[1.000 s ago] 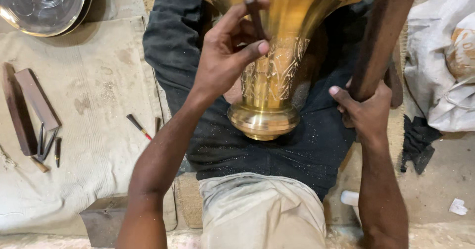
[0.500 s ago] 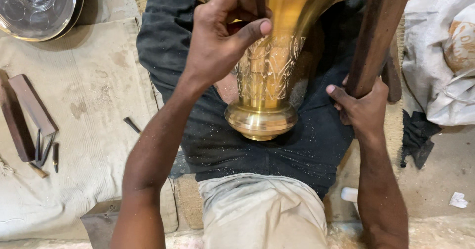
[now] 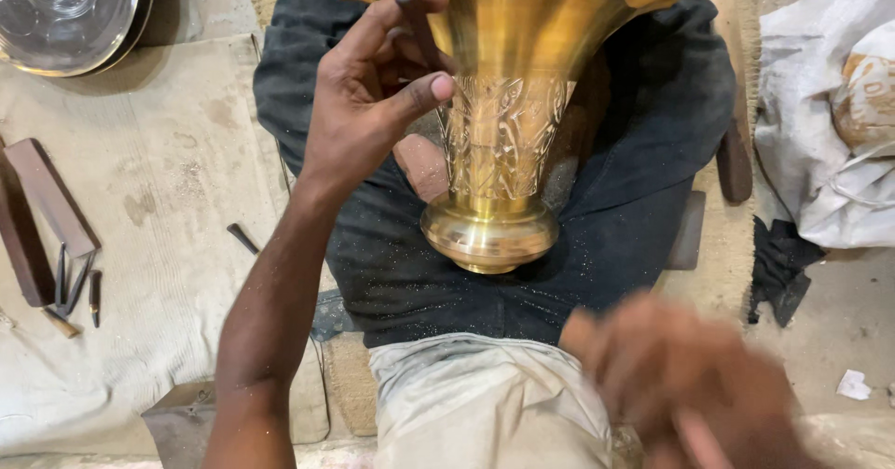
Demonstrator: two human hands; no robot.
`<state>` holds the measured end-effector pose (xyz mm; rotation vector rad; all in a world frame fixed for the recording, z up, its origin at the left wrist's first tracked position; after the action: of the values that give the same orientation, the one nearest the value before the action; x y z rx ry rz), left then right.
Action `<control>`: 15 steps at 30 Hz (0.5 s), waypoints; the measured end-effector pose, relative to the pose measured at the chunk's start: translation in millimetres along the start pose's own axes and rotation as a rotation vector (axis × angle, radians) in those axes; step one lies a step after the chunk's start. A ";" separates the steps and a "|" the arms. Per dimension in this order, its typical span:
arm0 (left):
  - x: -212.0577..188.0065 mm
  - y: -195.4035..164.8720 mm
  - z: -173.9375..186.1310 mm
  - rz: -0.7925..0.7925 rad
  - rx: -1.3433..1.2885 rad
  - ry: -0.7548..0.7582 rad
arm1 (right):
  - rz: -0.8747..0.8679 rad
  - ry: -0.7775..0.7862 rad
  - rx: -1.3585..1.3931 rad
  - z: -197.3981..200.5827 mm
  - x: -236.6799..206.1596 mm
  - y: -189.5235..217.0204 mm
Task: The person sits on the floor with a brass vase on their lap and engraves a floral pattern into its surface, holding a chisel against the metal and striking it with a wooden mallet. They reposition the chisel and rotate the vase as they work along the design.
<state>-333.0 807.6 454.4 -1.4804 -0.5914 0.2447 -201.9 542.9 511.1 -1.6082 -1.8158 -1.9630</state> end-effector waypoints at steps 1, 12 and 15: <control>-1.3 -1.7 -0.4 -0.003 -0.027 0.011 | 0.035 0.008 0.016 -10.9 2.0 2.5; -15.9 0.3 -21.1 0.096 -0.080 0.072 | 0.065 -0.049 -0.029 -48.4 9.6 -5.1; -22.5 9.8 -31.1 0.128 -0.078 0.060 | 0.062 -0.081 -0.064 -40.4 8.1 1.4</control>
<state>-333.9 770.5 440.5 -1.5982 -0.4631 0.2777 -230.5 517.2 525.9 -1.7657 -1.7238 -1.9761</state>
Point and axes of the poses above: each hand's wrist, its own x-axis towards the middle knuckle, its own z-axis out of the back of the hand, y = z × x, the point moved 7 cm from there along x, towards the middle knuckle, and after that the axes turned 7 degrees about y, right-handed, at the moved point
